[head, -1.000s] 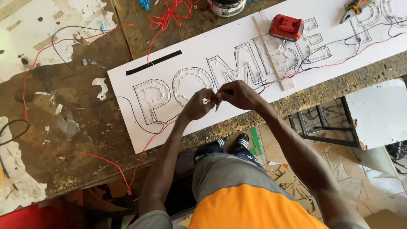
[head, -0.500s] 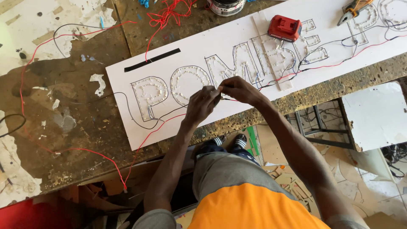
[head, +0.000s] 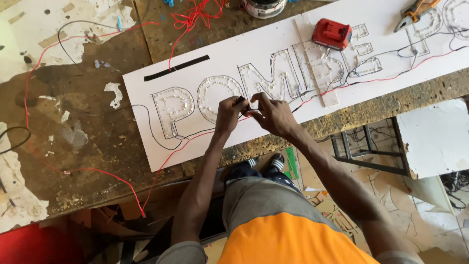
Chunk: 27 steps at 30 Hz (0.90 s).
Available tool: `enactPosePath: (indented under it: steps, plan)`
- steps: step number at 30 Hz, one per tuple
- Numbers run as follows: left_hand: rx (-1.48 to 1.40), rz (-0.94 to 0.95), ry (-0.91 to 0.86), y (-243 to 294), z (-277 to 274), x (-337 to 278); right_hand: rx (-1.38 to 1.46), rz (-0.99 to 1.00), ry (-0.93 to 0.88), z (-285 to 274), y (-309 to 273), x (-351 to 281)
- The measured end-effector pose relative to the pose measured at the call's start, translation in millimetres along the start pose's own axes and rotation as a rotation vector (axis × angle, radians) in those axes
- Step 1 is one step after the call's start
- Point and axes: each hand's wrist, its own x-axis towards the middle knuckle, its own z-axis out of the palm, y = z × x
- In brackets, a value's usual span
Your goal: Connecting electrical wires to components on a sign board to assemble a lighted sign
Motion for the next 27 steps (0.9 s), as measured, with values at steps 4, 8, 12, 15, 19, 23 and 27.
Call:
enactPosePath:
  steps: [4, 8, 12, 15, 19, 23, 27]
  plan:
    - [-0.073, -0.014, -0.042, 22.4, -0.3, -9.7, -0.15, -0.178, -0.01, -7.2, -7.1, 6.8]
    - [0.09, 0.123, -0.261, 47.6, -16.7, -32.0, -0.247, -0.163, -0.071, -11.2, -5.3, 5.6]
    - [0.315, 0.326, -0.304, 53.7, -27.8, -45.6, -0.24, -0.085, -0.182, -20.0, -11.4, 10.2]
    - [0.561, 0.714, -0.177, 14.0, -35.2, -28.4, 0.043, 0.172, -0.34, -32.1, -26.8, 18.3]
    - [0.594, 0.869, -0.163, -14.5, -34.3, -19.4, 0.443, 0.389, -0.527, -42.2, -20.8, 22.4]
    - [0.657, 0.995, -0.137, -14.3, -28.6, -17.9, 0.811, 0.441, -0.593, -59.1, -29.2, 23.5]
    - [0.68, 1.066, -0.147, -13.8, -20.4, -23.2, 0.948, 0.529, -0.617, -50.4, -21.4, 16.5]
